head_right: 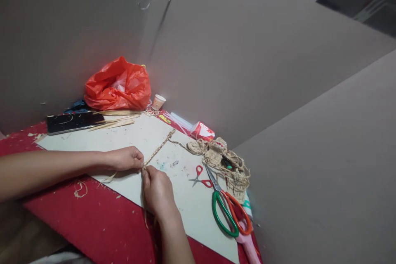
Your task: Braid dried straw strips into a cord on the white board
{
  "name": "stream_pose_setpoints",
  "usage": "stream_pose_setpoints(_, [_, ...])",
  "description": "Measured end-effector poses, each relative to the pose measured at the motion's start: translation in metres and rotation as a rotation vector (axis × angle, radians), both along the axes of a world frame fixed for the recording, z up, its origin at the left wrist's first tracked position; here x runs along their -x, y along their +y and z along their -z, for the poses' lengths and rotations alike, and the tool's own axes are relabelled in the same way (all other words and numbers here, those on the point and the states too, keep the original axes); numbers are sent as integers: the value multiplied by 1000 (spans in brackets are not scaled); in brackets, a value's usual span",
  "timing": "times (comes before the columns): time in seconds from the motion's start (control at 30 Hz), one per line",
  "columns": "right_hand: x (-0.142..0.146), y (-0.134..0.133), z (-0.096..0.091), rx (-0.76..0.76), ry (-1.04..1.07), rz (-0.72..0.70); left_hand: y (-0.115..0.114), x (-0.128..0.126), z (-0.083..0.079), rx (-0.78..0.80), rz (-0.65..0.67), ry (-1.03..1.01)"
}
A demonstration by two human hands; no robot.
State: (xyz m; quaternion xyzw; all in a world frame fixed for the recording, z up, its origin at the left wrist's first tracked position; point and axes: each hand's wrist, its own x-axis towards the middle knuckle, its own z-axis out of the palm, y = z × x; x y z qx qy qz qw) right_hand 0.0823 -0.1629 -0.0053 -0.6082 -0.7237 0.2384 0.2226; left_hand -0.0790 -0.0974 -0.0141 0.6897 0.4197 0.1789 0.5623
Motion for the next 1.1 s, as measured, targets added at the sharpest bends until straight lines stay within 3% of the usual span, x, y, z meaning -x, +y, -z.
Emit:
stream_pose_setpoints(0.13, [2, -2, -4, 21, 27, 25, -2, 0, -2, 9, -13, -2])
stream_pose_setpoints(0.37, [30, -16, 0, 57, 22, 44, -4, 0, -7, 106, -25, -47])
stream_pose_setpoints(0.57, [44, -20, -9, 86, -432, 1, -9, -1, -14, 238, -53, -105])
stream_pose_setpoints(0.7, [57, -42, -26, 147, -498, -158, -11, -2, -13, 338, -74, -213])
stream_pose_setpoints(0.8, [47, -58, -41, 240, -239, -414, -11, -2, -11, 376, -76, -258])
stream_pose_setpoints(0.83, [37, -58, -45, 279, -109, -433, -11, -2, -10, 384, -78, -267])
stream_pose_setpoints(0.97, [-7, -23, -41, 27, 351, 178, -13, -1, -13, 430, -96, -283])
stream_pose_setpoints(1.03, [-15, -2, -33, 165, 544, 261, -13, 0, -16, 429, -104, -276])
stream_pose_setpoints(1.1, [-10, 11, -25, 371, 744, 234, -13, -1, -20, 389, -84, -275])
